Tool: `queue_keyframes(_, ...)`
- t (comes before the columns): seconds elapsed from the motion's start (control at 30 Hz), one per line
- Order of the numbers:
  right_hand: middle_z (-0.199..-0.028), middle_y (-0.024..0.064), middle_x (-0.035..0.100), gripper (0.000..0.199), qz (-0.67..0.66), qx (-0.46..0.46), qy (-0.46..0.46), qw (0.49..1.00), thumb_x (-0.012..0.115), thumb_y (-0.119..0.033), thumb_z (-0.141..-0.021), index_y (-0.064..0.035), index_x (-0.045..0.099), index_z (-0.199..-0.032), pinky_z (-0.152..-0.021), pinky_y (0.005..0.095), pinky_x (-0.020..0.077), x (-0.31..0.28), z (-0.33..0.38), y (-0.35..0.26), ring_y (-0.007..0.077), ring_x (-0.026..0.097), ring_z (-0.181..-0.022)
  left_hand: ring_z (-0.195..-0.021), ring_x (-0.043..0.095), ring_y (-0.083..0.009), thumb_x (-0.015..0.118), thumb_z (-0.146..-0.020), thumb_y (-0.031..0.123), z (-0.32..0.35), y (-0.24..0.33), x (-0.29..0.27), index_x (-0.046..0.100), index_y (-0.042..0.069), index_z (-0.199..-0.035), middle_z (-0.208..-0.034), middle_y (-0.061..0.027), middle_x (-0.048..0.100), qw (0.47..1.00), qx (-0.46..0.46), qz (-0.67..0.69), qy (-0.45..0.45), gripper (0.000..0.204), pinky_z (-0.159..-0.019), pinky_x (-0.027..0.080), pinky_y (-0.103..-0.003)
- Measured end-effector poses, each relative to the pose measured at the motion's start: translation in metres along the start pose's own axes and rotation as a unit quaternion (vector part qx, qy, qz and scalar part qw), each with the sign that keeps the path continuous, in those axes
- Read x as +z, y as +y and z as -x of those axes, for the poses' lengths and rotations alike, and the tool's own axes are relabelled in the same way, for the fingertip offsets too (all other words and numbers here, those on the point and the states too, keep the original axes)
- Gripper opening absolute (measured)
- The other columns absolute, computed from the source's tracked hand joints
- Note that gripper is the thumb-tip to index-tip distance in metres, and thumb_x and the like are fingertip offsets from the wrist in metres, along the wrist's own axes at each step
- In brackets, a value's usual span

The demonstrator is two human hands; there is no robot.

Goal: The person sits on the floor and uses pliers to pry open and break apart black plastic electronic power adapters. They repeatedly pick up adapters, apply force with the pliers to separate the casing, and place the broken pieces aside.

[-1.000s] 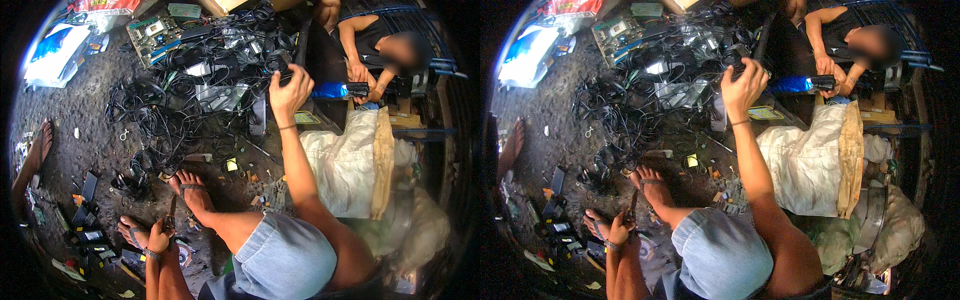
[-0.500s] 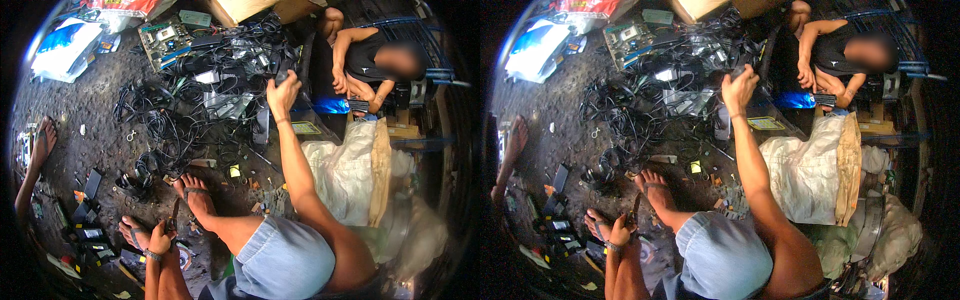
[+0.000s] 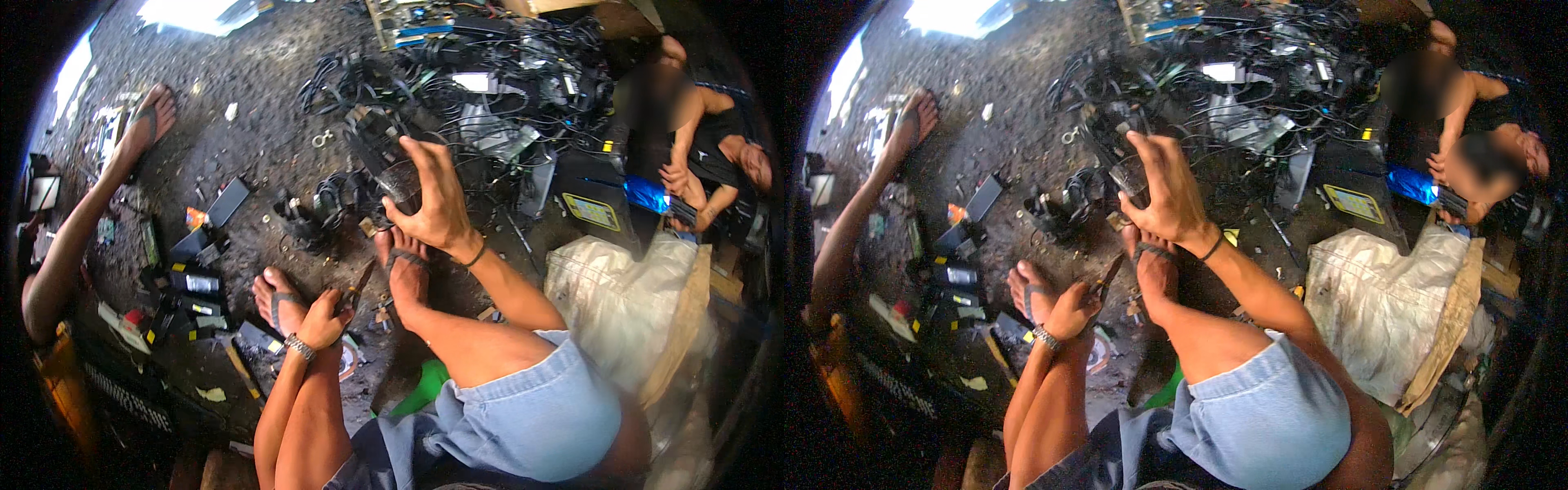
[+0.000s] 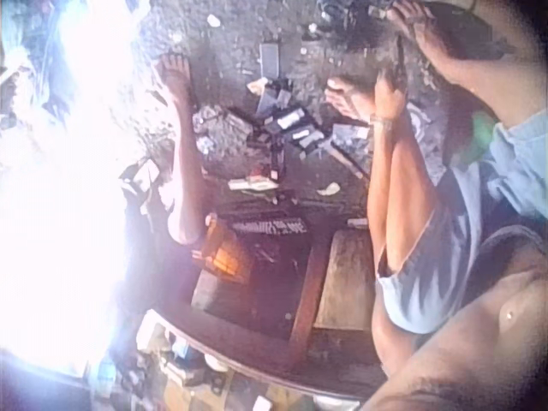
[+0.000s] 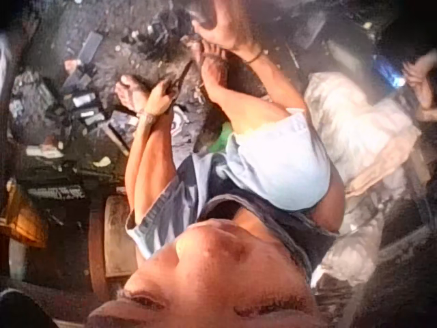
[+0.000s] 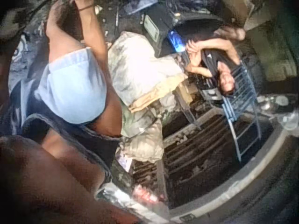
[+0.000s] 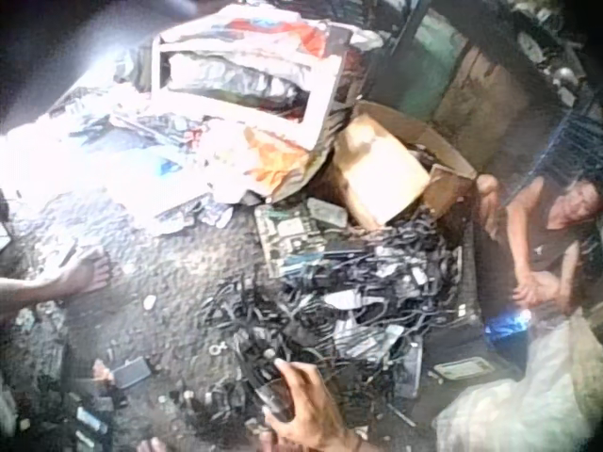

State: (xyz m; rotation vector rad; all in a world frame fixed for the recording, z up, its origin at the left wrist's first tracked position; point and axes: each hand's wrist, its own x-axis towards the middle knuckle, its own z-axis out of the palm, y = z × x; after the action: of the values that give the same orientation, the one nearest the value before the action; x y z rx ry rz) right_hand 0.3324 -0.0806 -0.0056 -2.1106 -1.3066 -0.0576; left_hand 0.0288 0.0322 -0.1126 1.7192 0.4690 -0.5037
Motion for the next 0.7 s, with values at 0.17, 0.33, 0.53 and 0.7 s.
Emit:
queue_keyframes(0.17,-0.125,0.0221,0.054,0.106,-0.113,0.046,-0.146,0.982,0.087,-0.012,-0.064,-0.0026,0.037,-0.156,-0.103,0.0473,0.0474,0.029,0.035,-0.019,0.0392,0.055,-0.113,-0.103,0.060,-0.0458,0.070,-0.091,0.010,0.011,0.032,-0.013,0.060,-0.003,-0.117,-0.107,-0.0253,0.061,0.972,0.093,-0.045,0.210,0.031,-0.092,0.049,-0.047)
queue_keyframes(0.33,-0.112,0.0174,0.052,0.105,-0.125,-0.006,-0.197,0.972,0.088,-0.024,-0.064,-0.0017,0.041,-0.155,-0.094,0.0462,0.0459,0.021,0.053,-0.061,0.0365,0.053,-0.104,-0.123,0.062,-0.0239,0.063,-0.105,0.032,0.004,0.068,-0.046,0.029,0.009,-0.161,-0.141,-0.0129,0.056,0.788,0.022,0.612,0.060,0.070,-0.097,0.055,-0.040)
queue_keyframes(0.53,-0.114,0.0198,0.055,0.100,-0.167,-0.125,-0.330,0.921,0.087,-0.044,-0.068,0.0003,0.045,-0.148,-0.095,0.0497,0.0466,0.019,0.042,-0.090,0.0383,0.055,-0.105,-0.107,0.064,-0.0207,0.081,-0.088,0.020,-0.008,0.083,-0.040,0.053,0.007,-0.136,-0.120,-0.0077,0.066,0.727,-0.029,0.664,0.174,0.057,-0.094,0.052,-0.040)
queue_keyframes(0.7,-0.115,0.0214,0.060,0.096,-0.207,-0.139,-0.352,0.902,0.090,-0.038,-0.069,0.0029,0.047,-0.144,-0.093,0.0476,0.0496,0.038,0.035,-0.094,0.0382,0.059,-0.105,-0.091,0.065,-0.0141,0.086,-0.080,0.021,-0.010,0.092,-0.040,0.063,0.002,-0.112,-0.099,-0.0069,0.070,0.784,-0.077,0.492,0.370,0.043,-0.082,0.051,-0.031)
